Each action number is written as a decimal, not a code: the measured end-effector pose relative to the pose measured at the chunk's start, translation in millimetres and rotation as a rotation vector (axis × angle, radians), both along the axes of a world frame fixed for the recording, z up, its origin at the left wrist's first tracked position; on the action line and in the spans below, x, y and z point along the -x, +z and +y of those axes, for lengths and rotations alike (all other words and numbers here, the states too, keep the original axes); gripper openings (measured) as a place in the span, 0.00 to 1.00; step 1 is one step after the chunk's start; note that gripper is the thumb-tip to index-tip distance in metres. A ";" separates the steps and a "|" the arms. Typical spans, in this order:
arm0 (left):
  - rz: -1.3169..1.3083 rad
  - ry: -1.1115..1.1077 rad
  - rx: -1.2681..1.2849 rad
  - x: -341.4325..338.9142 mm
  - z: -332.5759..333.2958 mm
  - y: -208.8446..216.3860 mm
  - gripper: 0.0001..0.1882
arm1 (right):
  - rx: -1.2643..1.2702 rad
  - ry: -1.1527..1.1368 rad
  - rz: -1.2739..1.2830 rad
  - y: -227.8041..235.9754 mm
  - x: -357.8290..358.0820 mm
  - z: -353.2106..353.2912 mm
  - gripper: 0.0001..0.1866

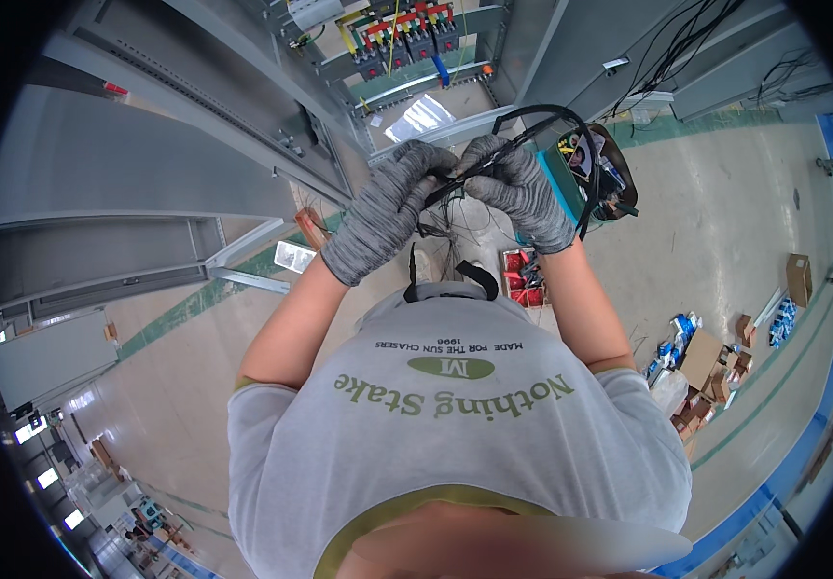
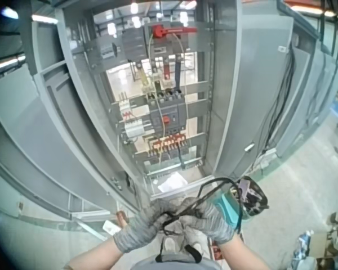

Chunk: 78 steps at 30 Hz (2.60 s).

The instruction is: The person organizes and routes black electrical cables inside an open industrial electrical cabinet. They pull cables through the cabinet, align them with existing wiring, and secure them using zip ties.

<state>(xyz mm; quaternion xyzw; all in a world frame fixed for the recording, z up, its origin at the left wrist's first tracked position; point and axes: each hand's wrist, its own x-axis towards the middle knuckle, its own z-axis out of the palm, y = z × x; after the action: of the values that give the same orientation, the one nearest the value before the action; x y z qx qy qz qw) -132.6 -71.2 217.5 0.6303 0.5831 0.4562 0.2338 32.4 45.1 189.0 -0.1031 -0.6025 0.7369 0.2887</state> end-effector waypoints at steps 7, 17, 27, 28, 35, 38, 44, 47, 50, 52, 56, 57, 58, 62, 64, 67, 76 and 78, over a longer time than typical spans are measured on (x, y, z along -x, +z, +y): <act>0.742 0.127 -0.063 -0.3 -3.5 28.8 0.09 | 0.020 -0.096 -0.043 -9.1 -4.0 4.9 0.10; -0.227 -0.099 0.428 -7.6 -22.9 -1.4 0.15 | -0.006 -0.079 -0.206 -3.0 -0.5 1.9 0.12; 0.525 -0.098 0.034 12.7 -19.4 -4.6 0.16 | -0.129 -0.080 -0.239 -8.5 3.0 5.5 0.11; 0.426 -0.074 0.068 14.3 -20.2 -6.5 0.17 | -0.049 -0.084 -0.175 -5.7 3.5 7.6 0.11; -0.442 -0.038 0.380 9.0 -3.2 -4.4 0.12 | -0.216 0.010 -0.146 5.0 11.0 9.3 0.09; -0.515 -0.048 0.275 12.0 0.7 -5.3 0.11 | -0.247 0.006 -0.195 19.5 8.0 12.8 0.10; -0.328 -0.088 0.309 16.1 8.0 -2.1 0.10 | -0.159 0.072 -0.145 18.8 4.9 17.1 0.10; -0.046 -0.077 0.211 21.1 12.7 9.6 0.10 | 0.010 0.067 -0.101 14.3 3.7 14.0 0.10; 0.596 0.023 -0.030 19.8 13.9 20.1 0.08 | 0.071 0.019 -0.099 6.6 4.3 13.3 0.11; 0.732 0.150 -0.127 13.0 10.5 20.0 0.09 | 0.045 -0.010 -0.149 -3.0 5.7 16.2 0.11; 0.436 0.143 0.056 8.8 3.9 5.9 0.11 | -0.193 -0.095 -0.215 -12.7 13.4 14.8 0.10; 0.248 0.104 0.118 5.7 -1.4 -5.6 0.12 | -0.192 -0.118 -0.194 -12.9 16.3 12.2 0.10; 0.059 0.064 0.179 1.9 -7.5 -20.1 0.13 | -0.192 -0.140 -0.173 -12.7 18.0 10.4 0.10; 0.180 -0.021 0.208 4.3 -9.8 -19.5 0.15 | 0.050 -0.051 -0.114 -3.9 20.9 5.6 0.10; 0.292 -0.053 0.167 5.1 -6.3 -11.4 0.15 | -0.009 -0.006 -0.125 8.5 23.5 0.6 0.09; 0.269 -0.139 0.118 4.5 -2.8 -3.9 0.14 | -0.132 -0.034 -0.213 7.0 18.8 2.5 0.09; -0.600 -0.068 0.316 13.6 0.6 -0.8 0.11 | -0.183 0.005 -0.042 -6.3 19.6 15.1 0.10; -0.308 -0.032 0.287 14.3 4.6 2.4 0.09 | -0.141 0.014 -0.032 -4.7 18.2 14.0 0.10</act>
<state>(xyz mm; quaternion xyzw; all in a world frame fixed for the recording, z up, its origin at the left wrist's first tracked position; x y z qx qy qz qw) -146.8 -66.6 219.9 0.5225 0.5895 0.4554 0.4147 14.2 59.1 184.3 -0.0900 -0.6581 0.6930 0.2803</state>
